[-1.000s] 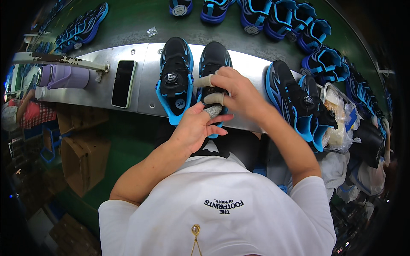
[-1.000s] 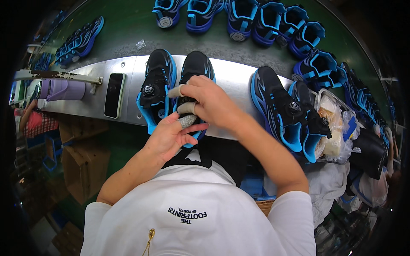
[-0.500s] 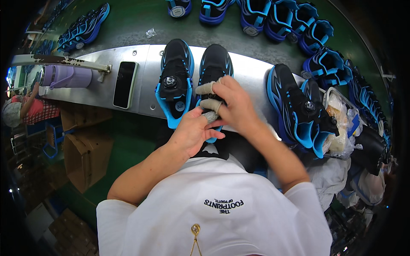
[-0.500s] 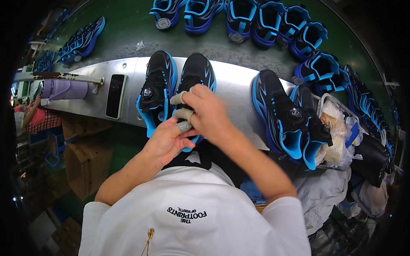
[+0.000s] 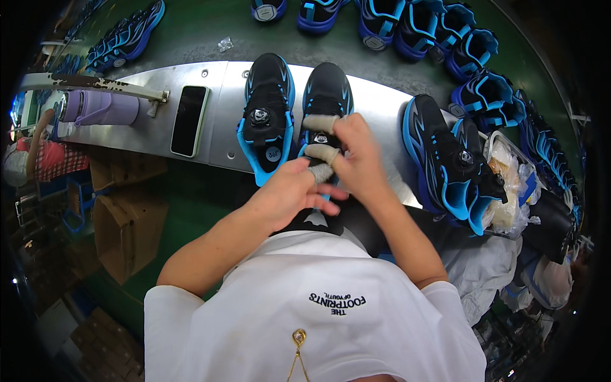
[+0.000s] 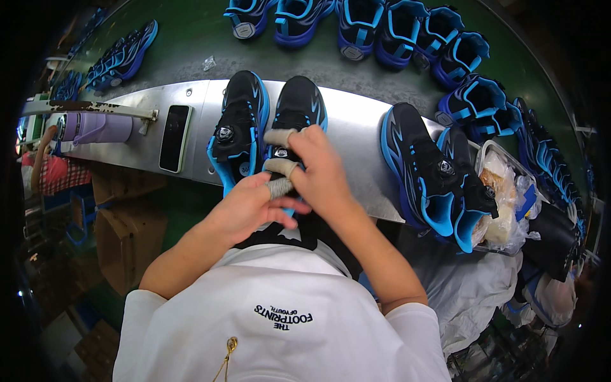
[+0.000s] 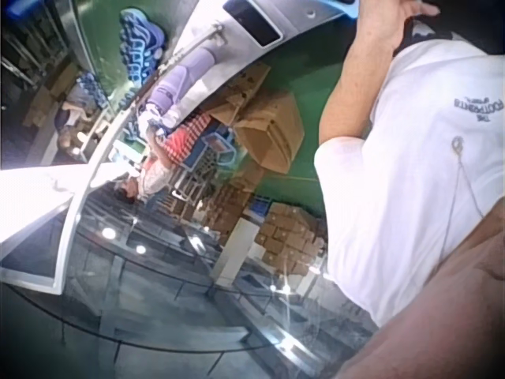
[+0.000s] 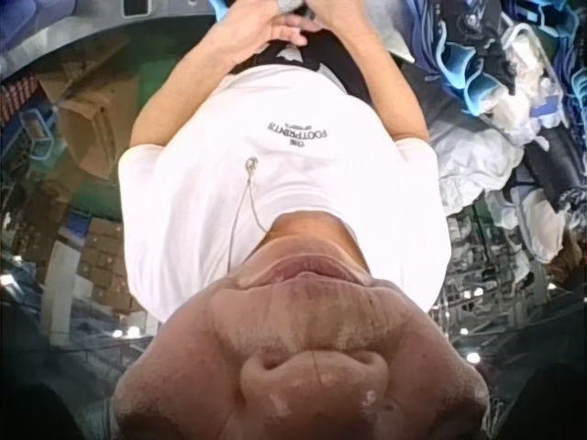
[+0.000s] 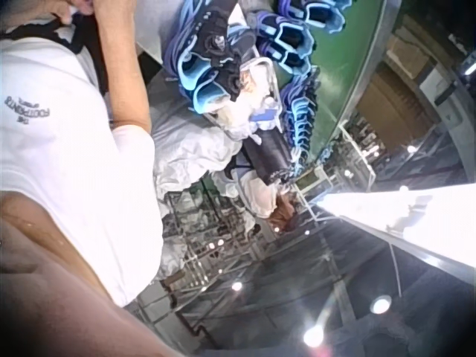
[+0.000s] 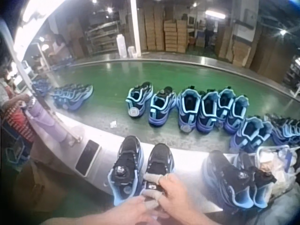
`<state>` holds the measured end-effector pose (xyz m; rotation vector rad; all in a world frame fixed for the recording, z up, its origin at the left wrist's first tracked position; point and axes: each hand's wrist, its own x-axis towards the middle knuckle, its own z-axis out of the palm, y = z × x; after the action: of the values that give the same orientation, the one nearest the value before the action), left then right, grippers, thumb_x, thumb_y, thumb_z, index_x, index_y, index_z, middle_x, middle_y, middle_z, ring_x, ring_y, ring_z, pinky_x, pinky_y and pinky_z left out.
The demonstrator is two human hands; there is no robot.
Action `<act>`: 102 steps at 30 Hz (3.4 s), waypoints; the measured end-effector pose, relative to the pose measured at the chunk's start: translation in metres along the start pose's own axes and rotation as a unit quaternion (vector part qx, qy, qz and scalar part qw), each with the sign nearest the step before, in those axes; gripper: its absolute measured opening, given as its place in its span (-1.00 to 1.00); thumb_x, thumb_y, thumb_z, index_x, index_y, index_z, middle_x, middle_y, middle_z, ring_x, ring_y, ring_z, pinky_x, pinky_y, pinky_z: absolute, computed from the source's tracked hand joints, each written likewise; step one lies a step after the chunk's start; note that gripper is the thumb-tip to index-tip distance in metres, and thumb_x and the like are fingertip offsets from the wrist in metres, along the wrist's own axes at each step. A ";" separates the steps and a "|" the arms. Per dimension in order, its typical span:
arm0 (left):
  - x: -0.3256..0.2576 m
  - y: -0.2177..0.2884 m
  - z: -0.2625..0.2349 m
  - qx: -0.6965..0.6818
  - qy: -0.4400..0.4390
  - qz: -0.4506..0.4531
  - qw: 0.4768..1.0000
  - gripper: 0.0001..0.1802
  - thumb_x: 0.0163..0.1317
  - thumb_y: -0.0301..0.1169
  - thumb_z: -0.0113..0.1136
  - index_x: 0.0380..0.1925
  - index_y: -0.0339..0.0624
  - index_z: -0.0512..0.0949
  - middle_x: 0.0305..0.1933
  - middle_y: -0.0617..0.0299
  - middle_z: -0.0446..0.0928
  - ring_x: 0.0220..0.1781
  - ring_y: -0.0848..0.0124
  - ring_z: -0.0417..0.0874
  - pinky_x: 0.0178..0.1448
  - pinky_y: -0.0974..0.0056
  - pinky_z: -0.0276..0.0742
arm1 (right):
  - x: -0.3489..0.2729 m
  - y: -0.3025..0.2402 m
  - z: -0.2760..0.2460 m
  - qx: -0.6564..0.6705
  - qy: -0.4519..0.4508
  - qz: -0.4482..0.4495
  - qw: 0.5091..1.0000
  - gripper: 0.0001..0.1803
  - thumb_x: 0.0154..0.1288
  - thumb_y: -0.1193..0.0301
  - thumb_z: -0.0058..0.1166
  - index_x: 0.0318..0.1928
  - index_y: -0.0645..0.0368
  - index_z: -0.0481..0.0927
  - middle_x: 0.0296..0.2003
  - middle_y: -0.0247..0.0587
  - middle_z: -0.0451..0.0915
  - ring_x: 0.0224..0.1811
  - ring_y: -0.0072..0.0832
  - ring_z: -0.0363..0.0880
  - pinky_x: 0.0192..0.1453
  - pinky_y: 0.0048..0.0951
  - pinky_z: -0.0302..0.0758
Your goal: The person adjusts the dial closure mechanisms and collars on sneakers by hand, places the finished pairs onto a conveyor belt, and takes new sneakers from the belt to repeat the process.
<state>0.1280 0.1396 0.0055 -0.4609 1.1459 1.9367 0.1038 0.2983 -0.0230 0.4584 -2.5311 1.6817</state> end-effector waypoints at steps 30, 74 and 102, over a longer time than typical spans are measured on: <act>0.007 0.082 -0.076 0.495 -0.006 0.296 0.817 -0.52 0.07 -0.52 0.26 0.07 -0.20 0.51 -0.06 0.24 0.47 -0.17 0.42 0.41 0.00 0.39 0.35 | 0.091 0.012 -0.001 0.067 -0.123 0.067 0.988 -0.74 0.36 0.40 0.13 0.01 0.16 0.68 -0.14 -0.16 0.65 -0.09 -0.44 0.61 0.03 -0.48 0.48; -0.026 0.025 -0.095 0.221 0.133 0.408 0.876 -0.79 0.29 -0.55 0.20 -0.09 -0.26 0.49 -0.03 0.17 0.50 -0.12 0.46 0.57 0.05 0.37 0.50 | 0.078 -0.014 0.023 0.068 -0.233 -0.070 0.968 -0.45 0.16 0.54 0.24 0.21 0.01 0.55 -0.16 -0.24 0.62 -0.06 -0.31 0.54 0.06 -0.36 0.48; -0.016 0.181 -0.117 0.651 0.264 0.462 0.541 -0.51 -0.11 -0.16 0.56 -0.22 -0.21 0.64 -0.36 0.08 0.47 -0.33 0.11 0.54 -0.23 0.15 0.43 | 0.162 0.010 -0.060 -0.232 -0.027 0.069 0.970 -0.58 0.25 0.13 0.26 0.01 0.09 0.65 -0.21 0.00 0.64 -0.22 -0.22 0.64 -0.09 -0.27 0.55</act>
<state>-0.0173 -0.0119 0.0547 0.6018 3.2366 0.8971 -0.0597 0.3226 0.0275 0.2956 -2.9277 1.0559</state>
